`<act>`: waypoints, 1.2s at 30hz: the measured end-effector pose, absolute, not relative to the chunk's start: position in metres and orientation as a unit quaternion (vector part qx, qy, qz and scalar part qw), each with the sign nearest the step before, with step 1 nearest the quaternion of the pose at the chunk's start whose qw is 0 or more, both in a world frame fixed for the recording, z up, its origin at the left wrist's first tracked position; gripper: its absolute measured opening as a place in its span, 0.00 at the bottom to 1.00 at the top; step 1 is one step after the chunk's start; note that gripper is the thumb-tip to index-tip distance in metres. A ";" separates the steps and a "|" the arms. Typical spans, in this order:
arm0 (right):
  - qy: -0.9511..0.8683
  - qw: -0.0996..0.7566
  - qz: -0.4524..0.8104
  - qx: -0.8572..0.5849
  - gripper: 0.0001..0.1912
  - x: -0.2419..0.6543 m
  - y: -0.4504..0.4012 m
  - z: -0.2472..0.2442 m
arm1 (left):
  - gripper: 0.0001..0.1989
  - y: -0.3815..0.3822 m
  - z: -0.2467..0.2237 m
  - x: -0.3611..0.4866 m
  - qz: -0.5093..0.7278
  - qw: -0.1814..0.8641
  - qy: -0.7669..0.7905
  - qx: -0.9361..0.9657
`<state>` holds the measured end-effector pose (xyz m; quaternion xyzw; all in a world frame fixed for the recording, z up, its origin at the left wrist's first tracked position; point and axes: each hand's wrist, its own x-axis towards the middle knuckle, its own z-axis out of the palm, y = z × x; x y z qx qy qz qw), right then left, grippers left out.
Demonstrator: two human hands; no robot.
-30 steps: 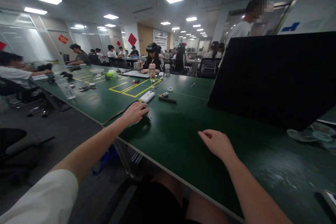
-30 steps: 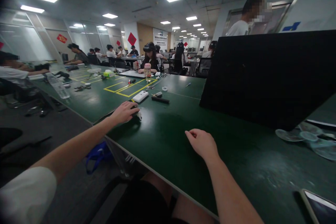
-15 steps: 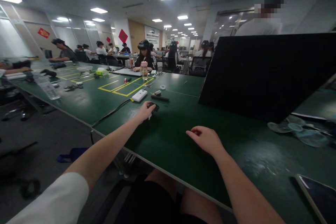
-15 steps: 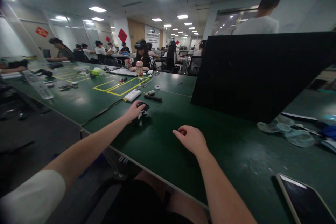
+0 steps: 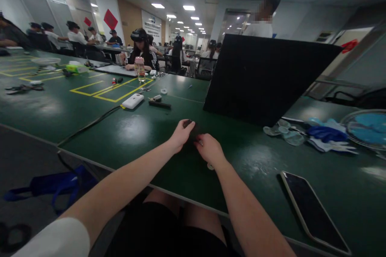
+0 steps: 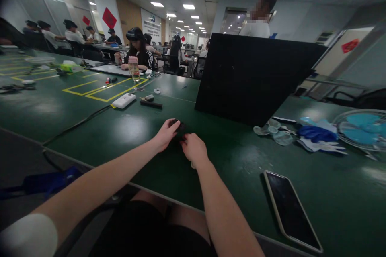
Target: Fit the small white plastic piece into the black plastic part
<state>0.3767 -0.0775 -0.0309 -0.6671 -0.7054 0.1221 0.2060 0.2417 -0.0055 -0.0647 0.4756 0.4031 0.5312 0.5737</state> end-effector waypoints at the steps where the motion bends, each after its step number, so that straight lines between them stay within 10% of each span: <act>1: -0.686 0.234 0.136 -0.675 0.13 0.378 -0.076 -0.030 | 0.25 -0.004 -0.064 0.234 0.535 0.549 0.414 0.491; 7: -0.566 0.368 0.173 -0.718 0.18 0.400 -0.078 -0.008 | 0.28 -0.005 -0.057 0.210 0.516 0.412 0.460 0.594; 18: -0.713 0.016 0.230 -0.662 0.19 0.433 -0.151 0.024 | 0.26 -0.014 -0.044 0.208 0.486 0.371 0.451 0.650; 26: -0.726 0.042 0.218 -0.652 0.10 0.416 -0.126 0.026 | 0.24 -0.026 -0.040 0.209 0.453 0.367 0.393 0.711; 32: -0.655 0.292 0.139 -0.683 0.18 0.405 -0.071 0.028 | 0.25 -0.021 -0.048 0.211 0.408 0.362 0.394 0.740; 36: -0.697 0.284 0.109 -0.649 0.14 0.390 -0.055 0.009 | 0.25 -0.021 -0.050 0.212 0.383 0.331 0.409 0.760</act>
